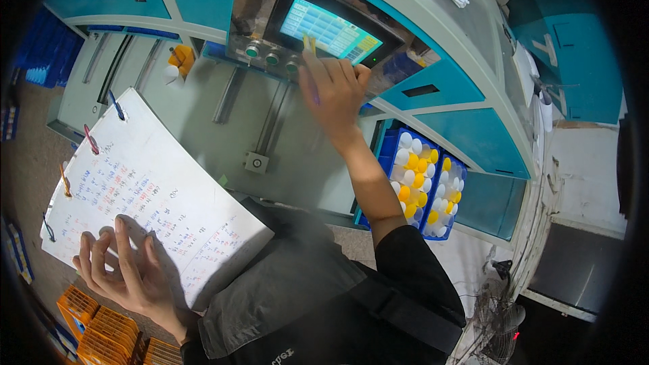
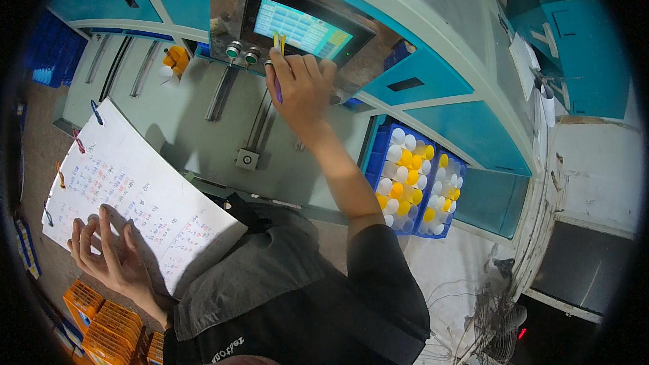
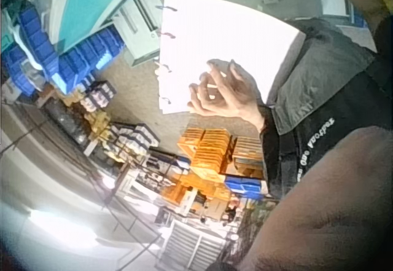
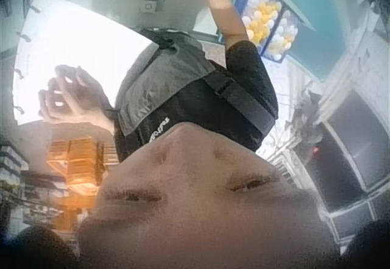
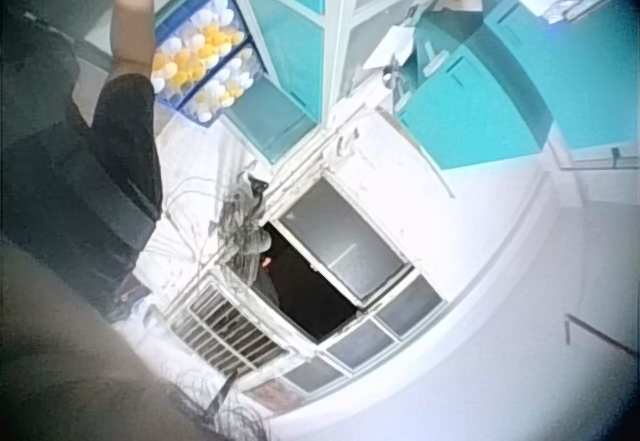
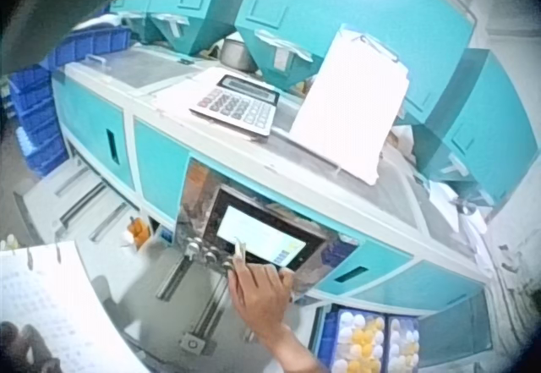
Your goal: The person operates a machine's touchscreen interface using a stylus while holding a clipboard with handwritten notes. They repeatedly tap the screen, then move a blue tray of yellow-capped containers from the machine to a nearby table and back.
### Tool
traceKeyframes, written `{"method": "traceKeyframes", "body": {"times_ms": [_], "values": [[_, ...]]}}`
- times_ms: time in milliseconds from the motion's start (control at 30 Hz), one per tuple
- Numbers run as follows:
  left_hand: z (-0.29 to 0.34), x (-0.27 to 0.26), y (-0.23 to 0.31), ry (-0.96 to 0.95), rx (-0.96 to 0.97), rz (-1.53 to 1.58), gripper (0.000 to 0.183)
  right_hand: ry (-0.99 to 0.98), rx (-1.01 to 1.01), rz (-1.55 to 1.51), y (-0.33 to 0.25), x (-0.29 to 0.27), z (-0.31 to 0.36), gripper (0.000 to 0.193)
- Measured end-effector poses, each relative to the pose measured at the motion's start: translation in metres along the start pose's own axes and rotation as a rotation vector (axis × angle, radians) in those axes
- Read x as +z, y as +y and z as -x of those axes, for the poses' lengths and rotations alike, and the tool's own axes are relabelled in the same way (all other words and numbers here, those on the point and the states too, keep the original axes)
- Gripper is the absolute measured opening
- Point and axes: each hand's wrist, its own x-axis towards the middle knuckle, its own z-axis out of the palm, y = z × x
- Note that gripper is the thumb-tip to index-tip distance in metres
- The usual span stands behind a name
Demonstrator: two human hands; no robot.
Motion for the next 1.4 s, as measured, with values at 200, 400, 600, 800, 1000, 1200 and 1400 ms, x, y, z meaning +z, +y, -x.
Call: {"method": "traceKeyframes", "body": {"times_ms": [200,400,600,800,1000,1200,1400], "values": [[-0.001,-0.002,0.003,-0.018,-0.002,-0.029,0.052,0.031,0.055,0.012,0.008,-0.009,0.014,0.023],[-0.002,-0.002,0.003,-0.013,0.001,-0.037,0.051,0.083,0.133,0.083,0.016,-0.036,0.02,0.021],[-0.001,-0.001,0.0,-0.008,0.022,-0.035,0.051,0.058,0.151,0.131,0.024,-0.05,0.027,0.023],[0.001,0.001,-0.002,0.002,0.024,-0.048,0.05,0.022,0.138,0.084,0.025,-0.045,0.032,0.021],[0.002,0.001,-0.004,0.005,0.029,-0.036,0.049,0.023,0.14,0.091,0.027,-0.042,0.036,0.021],[0.003,0.001,-0.005,0.003,0.03,-0.035,0.051,0.004,0.131,0.079,0.026,-0.043,0.04,0.021],[0.002,0.001,-0.005,0.013,0.027,-0.019,0.049,0.013,0.131,0.062,0.026,-0.041,0.039,0.021]]}}
